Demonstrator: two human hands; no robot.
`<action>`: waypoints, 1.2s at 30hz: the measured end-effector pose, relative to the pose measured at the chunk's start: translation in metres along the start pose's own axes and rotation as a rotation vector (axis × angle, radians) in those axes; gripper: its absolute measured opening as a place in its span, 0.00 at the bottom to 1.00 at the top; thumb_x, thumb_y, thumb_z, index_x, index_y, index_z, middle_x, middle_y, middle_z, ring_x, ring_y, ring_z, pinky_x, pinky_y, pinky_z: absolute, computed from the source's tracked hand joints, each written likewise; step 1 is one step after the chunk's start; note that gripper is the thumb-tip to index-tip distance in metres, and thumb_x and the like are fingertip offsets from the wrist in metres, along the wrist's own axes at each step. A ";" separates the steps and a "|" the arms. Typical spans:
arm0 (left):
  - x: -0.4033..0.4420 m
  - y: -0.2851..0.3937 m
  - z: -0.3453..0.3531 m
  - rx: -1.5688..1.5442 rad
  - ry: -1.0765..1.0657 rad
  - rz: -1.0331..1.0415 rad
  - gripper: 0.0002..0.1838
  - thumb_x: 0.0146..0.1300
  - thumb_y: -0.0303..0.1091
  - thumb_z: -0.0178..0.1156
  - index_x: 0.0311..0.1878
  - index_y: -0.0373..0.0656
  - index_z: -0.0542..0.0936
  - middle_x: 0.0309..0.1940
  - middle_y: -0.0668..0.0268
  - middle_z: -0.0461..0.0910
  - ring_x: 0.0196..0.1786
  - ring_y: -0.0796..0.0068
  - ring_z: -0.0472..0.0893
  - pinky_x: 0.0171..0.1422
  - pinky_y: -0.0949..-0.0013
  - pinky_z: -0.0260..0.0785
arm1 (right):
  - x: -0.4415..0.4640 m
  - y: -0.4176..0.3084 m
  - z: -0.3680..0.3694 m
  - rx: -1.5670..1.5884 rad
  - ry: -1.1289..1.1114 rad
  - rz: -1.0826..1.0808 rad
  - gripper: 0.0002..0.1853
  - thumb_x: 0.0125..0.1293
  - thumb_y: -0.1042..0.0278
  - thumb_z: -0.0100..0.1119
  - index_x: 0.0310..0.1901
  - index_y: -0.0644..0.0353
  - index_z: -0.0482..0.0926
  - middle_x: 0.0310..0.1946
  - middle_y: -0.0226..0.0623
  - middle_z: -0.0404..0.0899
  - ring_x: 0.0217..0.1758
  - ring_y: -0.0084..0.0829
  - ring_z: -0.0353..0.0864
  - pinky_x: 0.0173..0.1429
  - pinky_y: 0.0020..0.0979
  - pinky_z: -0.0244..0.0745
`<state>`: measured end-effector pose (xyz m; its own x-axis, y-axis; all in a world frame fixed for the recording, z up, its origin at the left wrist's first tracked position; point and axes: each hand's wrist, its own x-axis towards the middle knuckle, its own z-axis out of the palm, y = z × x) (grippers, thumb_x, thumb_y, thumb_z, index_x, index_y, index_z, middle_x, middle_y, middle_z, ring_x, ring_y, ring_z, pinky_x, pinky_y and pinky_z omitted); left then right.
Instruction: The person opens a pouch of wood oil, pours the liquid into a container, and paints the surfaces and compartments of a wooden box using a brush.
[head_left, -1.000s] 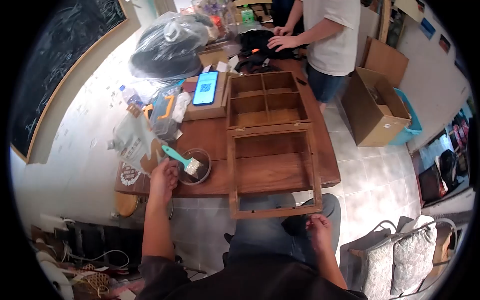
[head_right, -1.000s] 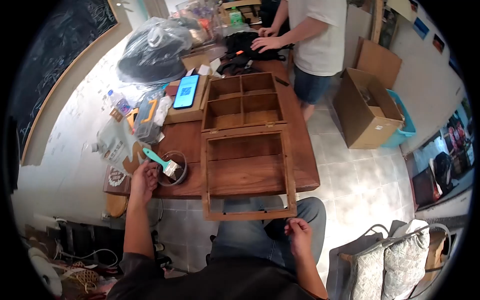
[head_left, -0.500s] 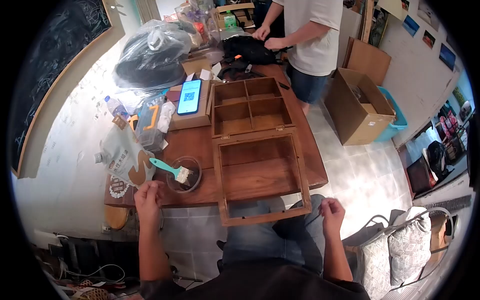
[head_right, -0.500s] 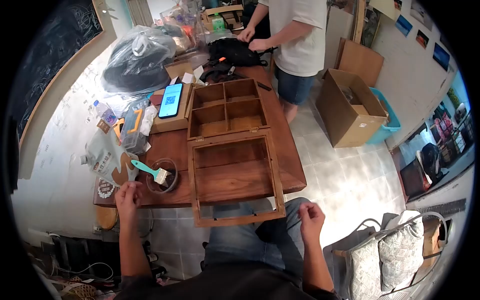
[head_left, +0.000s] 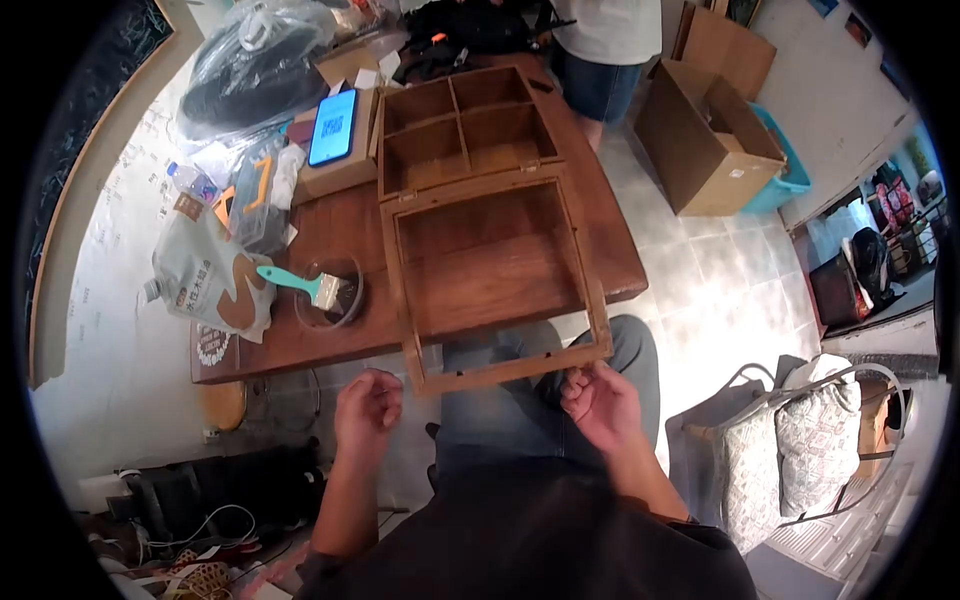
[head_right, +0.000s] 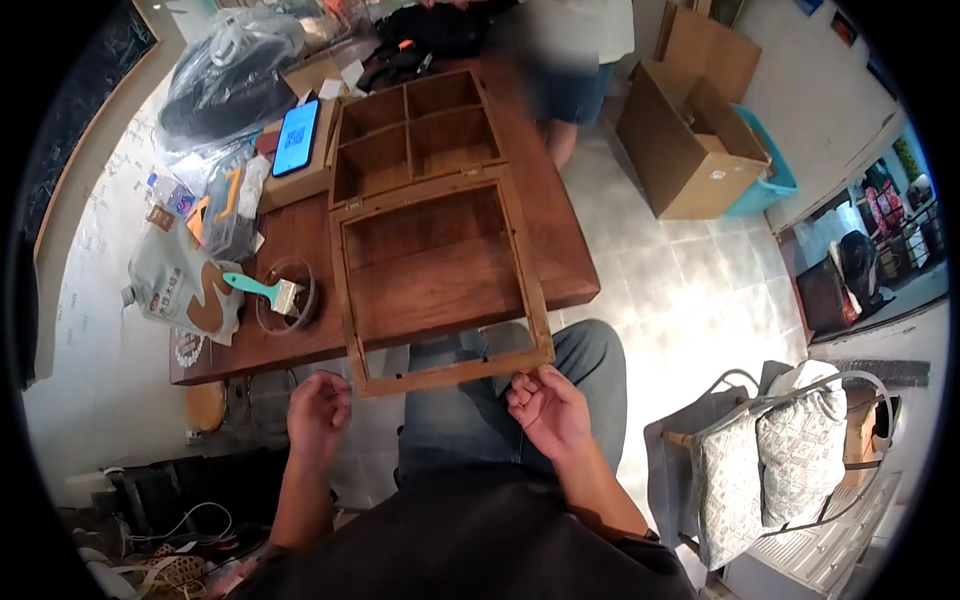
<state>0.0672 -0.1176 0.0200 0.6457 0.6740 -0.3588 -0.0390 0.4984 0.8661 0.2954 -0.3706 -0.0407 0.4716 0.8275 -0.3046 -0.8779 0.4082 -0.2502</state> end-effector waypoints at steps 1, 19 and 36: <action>-0.003 -0.005 0.000 -0.065 0.000 -0.058 0.18 0.72 0.44 0.51 0.41 0.37 0.79 0.26 0.64 0.75 0.23 0.77 0.67 0.27 0.75 0.56 | -0.002 0.005 0.003 0.060 -0.065 0.034 0.14 0.72 0.64 0.51 0.50 0.64 0.77 0.41 0.41 0.82 0.40 0.37 0.82 0.41 0.32 0.75; -0.034 0.007 0.018 -0.495 -0.414 0.070 0.23 0.65 0.39 0.51 0.59 0.37 0.76 0.42 0.54 0.78 0.29 0.72 0.70 0.33 0.71 0.63 | -0.002 0.019 0.032 -0.622 0.075 -0.266 0.06 0.70 0.75 0.59 0.47 0.63 0.79 0.44 0.38 0.85 0.38 0.25 0.83 0.44 0.25 0.75; 0.068 0.155 0.084 0.020 -0.435 0.861 0.30 0.60 0.30 0.59 0.68 0.35 0.71 0.56 0.62 0.71 0.38 0.76 0.72 0.40 0.77 0.67 | 0.125 -0.083 0.130 -1.045 0.081 -1.058 0.16 0.61 0.73 0.72 0.50 0.65 0.81 0.43 0.35 0.82 0.40 0.23 0.82 0.44 0.24 0.79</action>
<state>0.1686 -0.0402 0.1590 0.6283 0.5413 0.5587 -0.6205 -0.0845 0.7797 0.4160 -0.2513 0.0611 0.8705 0.2937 0.3949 0.3049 0.3079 -0.9012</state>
